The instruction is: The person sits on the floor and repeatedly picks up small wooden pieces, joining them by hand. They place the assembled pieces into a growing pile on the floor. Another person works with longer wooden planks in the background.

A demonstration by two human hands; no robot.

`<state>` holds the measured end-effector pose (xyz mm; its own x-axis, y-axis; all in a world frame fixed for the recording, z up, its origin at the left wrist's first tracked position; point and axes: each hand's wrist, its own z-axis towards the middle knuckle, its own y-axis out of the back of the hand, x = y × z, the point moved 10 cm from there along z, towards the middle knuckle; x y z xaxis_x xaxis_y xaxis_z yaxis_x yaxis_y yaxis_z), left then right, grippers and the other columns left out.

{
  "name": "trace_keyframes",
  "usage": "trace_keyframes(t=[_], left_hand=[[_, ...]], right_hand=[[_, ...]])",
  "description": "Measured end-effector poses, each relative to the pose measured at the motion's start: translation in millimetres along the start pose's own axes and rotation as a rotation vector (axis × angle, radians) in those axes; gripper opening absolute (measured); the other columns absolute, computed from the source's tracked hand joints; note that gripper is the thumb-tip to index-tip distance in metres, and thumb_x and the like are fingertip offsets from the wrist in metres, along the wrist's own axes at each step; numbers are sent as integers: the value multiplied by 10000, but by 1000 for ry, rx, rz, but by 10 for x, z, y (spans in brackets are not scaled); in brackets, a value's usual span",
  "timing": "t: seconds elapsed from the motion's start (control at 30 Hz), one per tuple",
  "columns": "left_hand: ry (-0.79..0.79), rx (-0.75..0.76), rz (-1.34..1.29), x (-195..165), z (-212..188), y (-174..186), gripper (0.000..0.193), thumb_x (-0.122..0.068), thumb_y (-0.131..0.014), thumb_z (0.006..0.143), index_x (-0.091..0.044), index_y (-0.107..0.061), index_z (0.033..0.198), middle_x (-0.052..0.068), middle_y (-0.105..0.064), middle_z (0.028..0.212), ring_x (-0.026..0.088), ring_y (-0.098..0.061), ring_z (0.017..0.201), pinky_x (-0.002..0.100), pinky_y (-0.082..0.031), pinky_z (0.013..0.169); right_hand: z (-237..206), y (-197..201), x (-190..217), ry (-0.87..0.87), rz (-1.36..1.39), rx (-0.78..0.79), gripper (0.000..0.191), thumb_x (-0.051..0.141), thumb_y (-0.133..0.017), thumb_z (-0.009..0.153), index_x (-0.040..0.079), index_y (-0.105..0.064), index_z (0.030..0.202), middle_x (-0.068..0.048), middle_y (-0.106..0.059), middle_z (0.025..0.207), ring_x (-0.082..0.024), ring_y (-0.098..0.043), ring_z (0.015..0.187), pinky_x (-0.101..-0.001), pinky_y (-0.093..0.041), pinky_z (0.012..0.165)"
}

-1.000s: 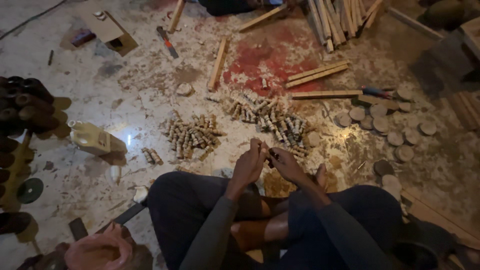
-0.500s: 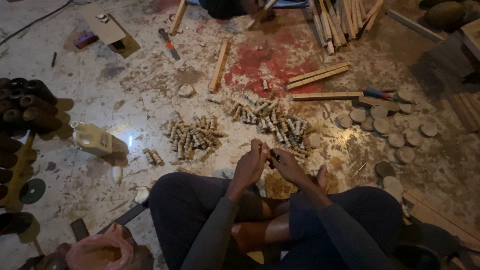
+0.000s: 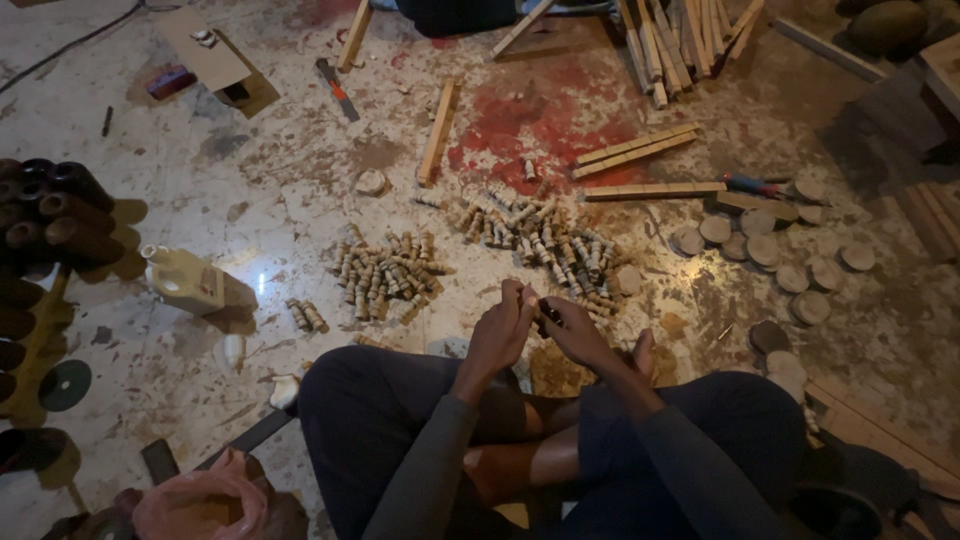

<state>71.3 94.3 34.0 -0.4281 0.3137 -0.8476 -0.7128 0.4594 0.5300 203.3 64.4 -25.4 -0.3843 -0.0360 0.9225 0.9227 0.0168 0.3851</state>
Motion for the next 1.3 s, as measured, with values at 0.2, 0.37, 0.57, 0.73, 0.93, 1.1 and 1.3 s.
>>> trace_keyframes(t=[0.2, 0.37, 0.57, 0.73, 0.93, 1.1, 1.3], left_hand=[[-15, 12, -9, 39, 3, -31, 408, -458, -333, 1116, -104, -376, 1314, 166, -586, 646, 358, -505, 483, 475, -386, 448], [-53, -36, 34, 31, -9, -19, 407, -449, -335, 1111, -92, -415, 1288, 151, -585, 660, 349, -519, 504, 474, -391, 462], [10, -178, 7, -333, 318, 582, 430, -449, -328, 1105, -90, -524, 1238, 125, -613, 775, 300, -534, 581, 448, -445, 521], [-353, -299, -339, -1582, 737, 1594, 541, -461, -321, 1116, -61, -438, 1461, 70, -651, 1097, 160, -663, 937, 363, -582, 758], [-653, -398, -474, -2563, 792, 2381, 558, -412, -423, 1133, -30, -319, 1527, 155, -717, 1161, 205, -697, 982, 375, -614, 774], [-64, -249, -260, -1453, 652, 1597, 532, -476, -283, 1063, -121, -453, 1421, 98, -625, 875, 189, -515, 629, 393, -466, 528], [-89, -236, -21, -487, 102, 667, 448, -431, -377, 1105, -46, -522, 1281, 170, -676, 907, 375, -649, 767, 490, -495, 665]], right_hand=[[9, -18, -36, -27, -20, 25, 163, 104, -594, 1008, -23, -664, 1083, -130, -669, 879, -202, -620, 760, -351, -519, 696], [9, -10, 69, 14, 12, -3, 186, 125, -601, 998, -15, -654, 1107, -101, -674, 908, -181, -656, 779, -341, -540, 695], [-4, 147, -78, -186, 40, -148, 234, 218, -604, 1017, 10, -659, 1109, -55, -701, 853, -156, -673, 743, -329, -551, 691], [63, 85, -72, -124, 162, -113, 229, 247, -651, 1014, 23, -666, 1057, -54, -655, 832, -153, -649, 728, -328, -551, 670], [42, 24, -81, -93, 257, -99, 226, 243, -651, 1003, 22, -663, 1051, -28, -658, 881, -134, -652, 728, -316, -558, 654], [41, 23, -20, -98, 330, -78, 248, 248, -629, 1021, 14, -637, 1101, -44, -655, 926, -142, -651, 786, -322, -566, 701], [43, -71, -64, -166, 85, -41, 238, 212, -605, 1009, 37, -618, 1169, -67, -712, 962, -158, -680, 804, -339, -569, 728]])
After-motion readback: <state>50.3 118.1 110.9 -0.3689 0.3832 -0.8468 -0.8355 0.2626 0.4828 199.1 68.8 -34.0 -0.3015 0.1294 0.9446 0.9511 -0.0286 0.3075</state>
